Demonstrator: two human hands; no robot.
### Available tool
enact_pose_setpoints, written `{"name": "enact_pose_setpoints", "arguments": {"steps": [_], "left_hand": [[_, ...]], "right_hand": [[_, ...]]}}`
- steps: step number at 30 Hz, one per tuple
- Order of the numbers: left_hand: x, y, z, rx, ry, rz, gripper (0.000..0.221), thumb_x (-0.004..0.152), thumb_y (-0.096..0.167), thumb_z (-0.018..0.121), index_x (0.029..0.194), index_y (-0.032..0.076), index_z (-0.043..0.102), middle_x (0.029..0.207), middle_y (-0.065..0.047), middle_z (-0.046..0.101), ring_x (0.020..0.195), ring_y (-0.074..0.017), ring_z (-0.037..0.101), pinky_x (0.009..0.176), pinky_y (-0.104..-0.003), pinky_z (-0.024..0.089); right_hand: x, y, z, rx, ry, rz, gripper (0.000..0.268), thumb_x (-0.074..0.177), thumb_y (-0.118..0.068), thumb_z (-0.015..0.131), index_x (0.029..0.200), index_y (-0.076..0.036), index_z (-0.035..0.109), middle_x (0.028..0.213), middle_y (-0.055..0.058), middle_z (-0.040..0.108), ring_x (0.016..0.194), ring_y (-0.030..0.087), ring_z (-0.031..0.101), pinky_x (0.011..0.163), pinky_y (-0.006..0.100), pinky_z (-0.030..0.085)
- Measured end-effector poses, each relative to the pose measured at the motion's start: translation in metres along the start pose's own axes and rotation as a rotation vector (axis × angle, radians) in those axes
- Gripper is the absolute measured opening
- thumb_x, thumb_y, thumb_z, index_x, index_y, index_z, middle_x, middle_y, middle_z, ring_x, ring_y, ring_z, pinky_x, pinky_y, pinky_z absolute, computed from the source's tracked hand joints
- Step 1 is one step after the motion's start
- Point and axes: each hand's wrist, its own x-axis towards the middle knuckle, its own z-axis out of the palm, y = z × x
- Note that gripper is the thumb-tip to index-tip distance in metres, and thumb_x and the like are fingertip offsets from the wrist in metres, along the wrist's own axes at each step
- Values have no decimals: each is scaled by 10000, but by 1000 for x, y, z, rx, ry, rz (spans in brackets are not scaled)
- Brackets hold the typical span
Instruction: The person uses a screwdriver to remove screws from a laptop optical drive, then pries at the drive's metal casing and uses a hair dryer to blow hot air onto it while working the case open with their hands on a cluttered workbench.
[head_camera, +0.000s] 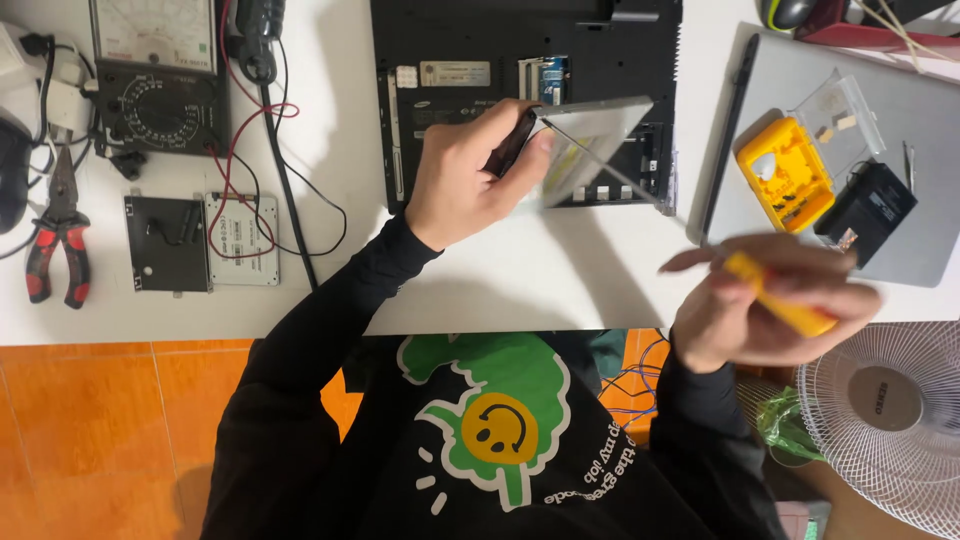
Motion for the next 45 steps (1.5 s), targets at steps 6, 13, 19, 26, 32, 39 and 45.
{"name": "enact_pose_setpoints", "arguments": {"steps": [6, 13, 19, 26, 32, 39, 45], "left_hand": [[4, -8, 2, -185, -94, -170, 193, 1070, 140, 665, 942, 0, 626, 695, 25, 594, 593, 9, 458, 495, -219, 325], [8, -2, -3, -256, -106, -334, 249, 1072, 188, 665, 919, -6, 644, 631, 49, 543, 579, 21, 406, 501, -213, 273], [7, -5, -7, -349, -120, -346, 241, 1079, 214, 653, 1043, -14, 726, 716, 35, 637, 619, 18, 520, 532, -192, 361], [7, -2, -9, -320, -123, -366, 274, 1076, 228, 631, 1096, -21, 743, 754, -10, 721, 638, -7, 639, 536, -178, 443], [8, -3, -11, -275, -107, -382, 278, 1074, 233, 630, 1077, -18, 748, 738, -20, 729, 621, -15, 646, 530, -184, 440], [6, -2, -12, -293, -71, -380, 270, 1077, 215, 636, 1064, -31, 748, 740, -31, 724, 607, -12, 608, 523, -191, 399], [7, -2, -11, -307, -32, -426, 268, 1064, 205, 648, 1043, -42, 750, 705, -15, 691, 595, -2, 558, 516, -193, 377]], "right_hand": [[62, 15, 35, -28, -111, -94, 444, 1052, -370, 719, 1304, -57, 530, 1005, 63, 572, 670, 174, 585, 632, 366, 578], [98, 21, 71, 30, -194, -85, 429, 1162, -172, 699, 1482, -53, 438, 1113, 192, 678, 798, 326, 707, 734, 420, 621], [112, 27, 78, 55, -244, -98, 230, 1148, -142, 629, 1244, 35, 517, 1056, 188, 682, 783, 317, 709, 721, 402, 599], [97, 66, 37, 101, -78, -3, 185, 1135, -73, 687, 1168, 102, 640, 1039, 122, 665, 826, 172, 592, 720, 274, 452], [100, 69, 35, 144, -103, 42, 136, 1116, -35, 677, 1176, 80, 715, 1024, 100, 700, 804, 141, 616, 718, 248, 464], [96, 97, 6, 251, -137, 96, 136, 1148, 16, 612, 1234, 60, 708, 1058, 101, 716, 928, 147, 670, 850, 259, 531], [94, 107, -1, 167, -174, 136, 211, 1169, 16, 566, 1314, 107, 689, 1135, 138, 725, 1015, 174, 689, 950, 269, 529]]}}
